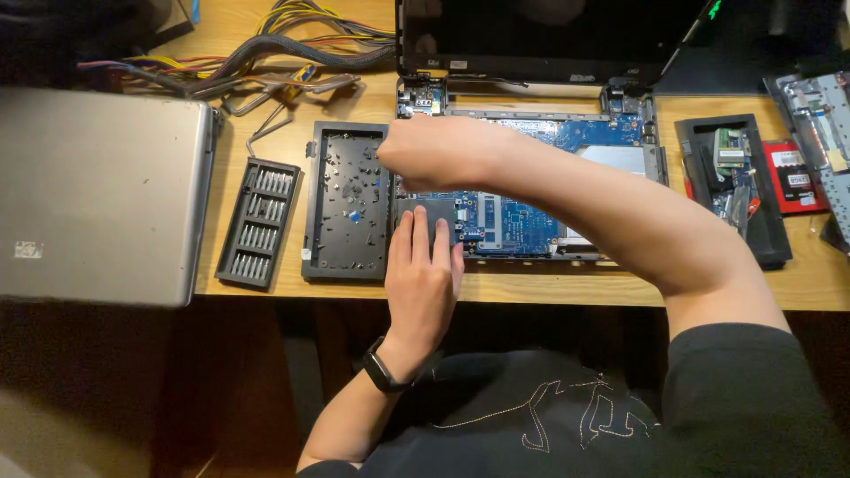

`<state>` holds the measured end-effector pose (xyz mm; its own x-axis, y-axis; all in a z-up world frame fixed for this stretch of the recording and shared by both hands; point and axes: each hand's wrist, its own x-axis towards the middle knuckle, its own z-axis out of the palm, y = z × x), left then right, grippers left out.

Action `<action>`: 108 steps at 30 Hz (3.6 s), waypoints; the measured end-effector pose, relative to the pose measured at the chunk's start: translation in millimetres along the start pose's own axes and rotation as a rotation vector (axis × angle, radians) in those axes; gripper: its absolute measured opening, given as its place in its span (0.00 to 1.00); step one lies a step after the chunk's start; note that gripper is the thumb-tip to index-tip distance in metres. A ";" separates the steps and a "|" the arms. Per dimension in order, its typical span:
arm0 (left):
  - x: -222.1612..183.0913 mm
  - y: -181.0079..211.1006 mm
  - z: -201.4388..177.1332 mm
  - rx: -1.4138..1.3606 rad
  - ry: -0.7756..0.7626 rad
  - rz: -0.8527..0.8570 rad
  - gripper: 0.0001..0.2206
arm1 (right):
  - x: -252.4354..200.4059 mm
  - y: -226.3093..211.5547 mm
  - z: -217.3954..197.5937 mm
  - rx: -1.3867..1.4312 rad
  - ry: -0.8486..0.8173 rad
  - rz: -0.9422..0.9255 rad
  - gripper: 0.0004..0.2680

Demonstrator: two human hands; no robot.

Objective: The recorder is shown repairing a laptop by installing various components such as an SSD and a cooling fan onto the motherboard and securing them with screws.

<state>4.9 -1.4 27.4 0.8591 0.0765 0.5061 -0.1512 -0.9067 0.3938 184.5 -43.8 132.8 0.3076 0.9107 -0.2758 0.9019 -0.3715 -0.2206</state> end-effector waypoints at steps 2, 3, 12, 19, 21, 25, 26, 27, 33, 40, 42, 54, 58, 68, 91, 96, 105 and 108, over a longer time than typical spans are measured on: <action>0.7 -0.2 0.6 0.004 0.000 0.001 0.17 | 1.4 -0.8 0.6 0.021 0.028 0.025 0.07; 0.3 -1.0 1.7 -0.002 0.007 0.004 0.17 | 2.8 1.5 2.6 -0.009 0.024 -0.011 0.06; -0.9 -2.4 3.1 -0.004 0.009 0.000 0.17 | 1.9 -1.0 4.3 -0.051 0.042 -0.042 0.03; -2.9 -4.0 3.7 -0.015 0.024 0.010 0.17 | 5.1 6.4 9.9 -0.090 0.020 -0.112 0.04; -2.4 -3.3 3.4 -0.014 0.017 0.006 0.17 | 3.2 0.9 7.7 -0.082 0.048 -0.083 0.03; -1.5 -3.9 2.2 -0.019 0.016 0.004 0.17 | 6.4 -3.7 0.6 -0.075 0.009 -0.013 0.05; -1.8 -4.5 2.6 -0.017 0.016 0.002 0.17 | 5.5 -0.7 1.2 -0.075 0.009 -0.015 0.05; -2.0 -5.2 3.3 -0.022 0.019 0.004 0.17 | 4.7 2.4 1.8 -0.029 0.036 -0.068 0.07; -1.9 -4.3 4.3 -0.034 0.014 -0.002 0.17 | 2.7 -1.1 4.4 -0.058 0.001 0.011 0.04; -4.1 -7.3 3.6 -0.058 0.018 -0.005 0.19 | -1.4 -5.8 -5.6 -0.075 -0.043 0.000 0.05; -7.0 -8.8 4.9 -0.044 0.004 -0.018 0.19 | 2.4 -9.3 -3.2 -0.086 -0.064 0.001 0.05; -8.1 -7.2 8.8 -0.032 -0.010 -0.026 0.19 | -1.7 -14.9 -8.8 -0.121 -0.077 0.026 0.10; -9.4 -8.0 8.9 -0.042 0.003 -0.026 0.19 | -4.9 -0.3 -2.0 -0.063 -0.028 -0.029 0.09; -12.2 -9.1 12.2 -0.030 -0.007 -0.042 0.19 | -2.5 -16.8 -13.2 -0.150 -0.104 0.039 0.10; -13.5 -10.2 8.1 -0.024 -0.014 -0.030 0.21 | 0.3 -13.6 -2.1 -0.261 -0.102 0.069 0.08; -14.6 -10.4 6.6 -0.029 -0.009 -0.031 0.21 | 0.5 -15.5 0.5 -0.302 -0.101 0.070 0.09; -8.8 -23.6 -2.7 -0.129 0.014 0.017 0.20 | -39.6 -3.6 -10.9 -0.147 0.004 0.117 0.10; 3.0 -51.1 -22.1 -0.203 0.041 0.049 0.13 | -72.4 -5.3 -5.3 -0.047 0.133 0.096 0.09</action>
<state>4.4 54.4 25.8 0.8283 0.0547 0.5575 -0.2916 -0.8077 0.5124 159.0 -106.9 158.9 0.4277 0.8884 -0.1666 0.8786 -0.4519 -0.1542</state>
